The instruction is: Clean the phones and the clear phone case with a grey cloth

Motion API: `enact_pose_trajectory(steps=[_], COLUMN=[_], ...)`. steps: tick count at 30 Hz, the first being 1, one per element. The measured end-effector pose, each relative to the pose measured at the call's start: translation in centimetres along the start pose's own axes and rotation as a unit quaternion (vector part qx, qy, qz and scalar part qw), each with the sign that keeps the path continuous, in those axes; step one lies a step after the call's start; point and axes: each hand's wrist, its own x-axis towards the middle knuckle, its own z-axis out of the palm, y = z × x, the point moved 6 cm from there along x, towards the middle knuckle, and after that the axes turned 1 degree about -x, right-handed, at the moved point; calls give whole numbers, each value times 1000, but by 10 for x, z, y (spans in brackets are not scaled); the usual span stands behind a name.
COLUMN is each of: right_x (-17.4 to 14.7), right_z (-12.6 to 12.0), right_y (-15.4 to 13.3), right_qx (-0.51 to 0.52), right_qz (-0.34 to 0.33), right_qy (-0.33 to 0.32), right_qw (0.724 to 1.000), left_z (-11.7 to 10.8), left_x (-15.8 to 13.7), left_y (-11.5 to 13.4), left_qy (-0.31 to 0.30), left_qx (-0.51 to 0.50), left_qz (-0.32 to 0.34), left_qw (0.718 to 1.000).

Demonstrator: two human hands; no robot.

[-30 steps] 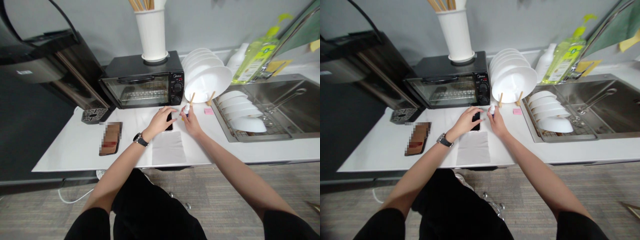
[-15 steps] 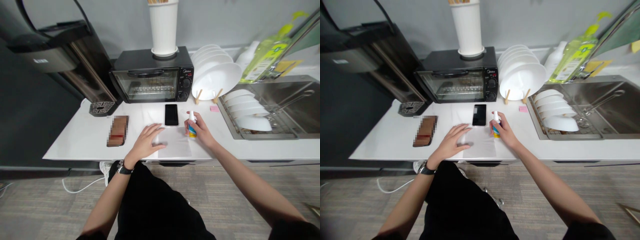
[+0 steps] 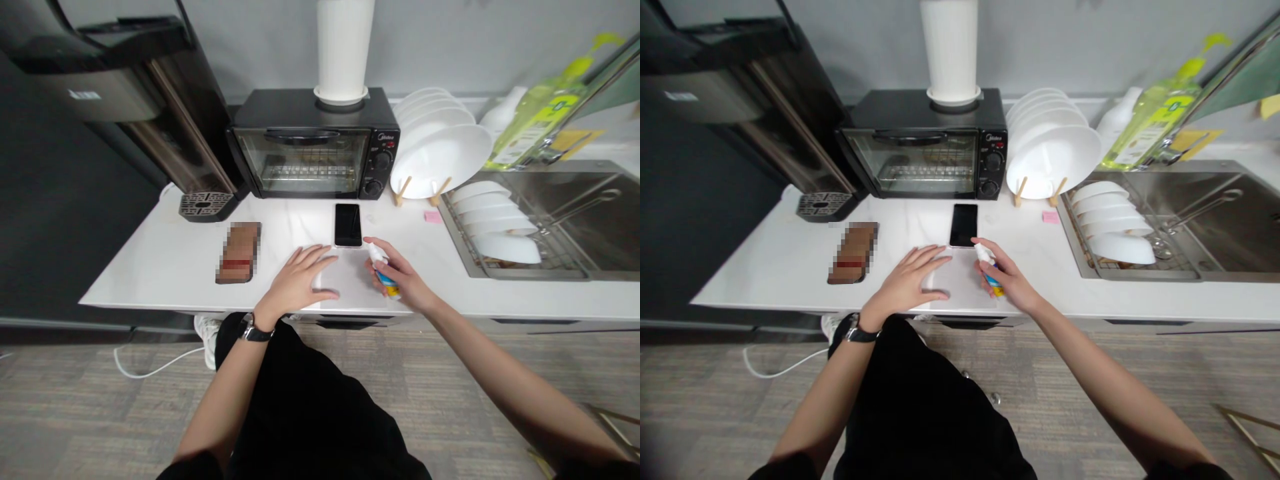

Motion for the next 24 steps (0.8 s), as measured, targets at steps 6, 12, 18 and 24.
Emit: enact_pose_trajectory(steps=[6,12,18,24], right_x=[9,17,21,22], right_z=[-6,4,13,12], right_y=[-18,-15,-16,-12], right_qx=[-401,-586,-688,-718], right_qz=[-176,-213,-215,-195], right_qy=[15,-31,-87,-111], right_qw=[899,781,688,659], left_z=[0,3,4,4], left_x=[0,0,1,1], left_y=[1,-1,-2,-2], left_qy=[-7,-7,-8,-13], left_qx=[0,1,2,4], left_qz=[-7,1,3,-5], left_qw=[1000,1000,1000,1000])
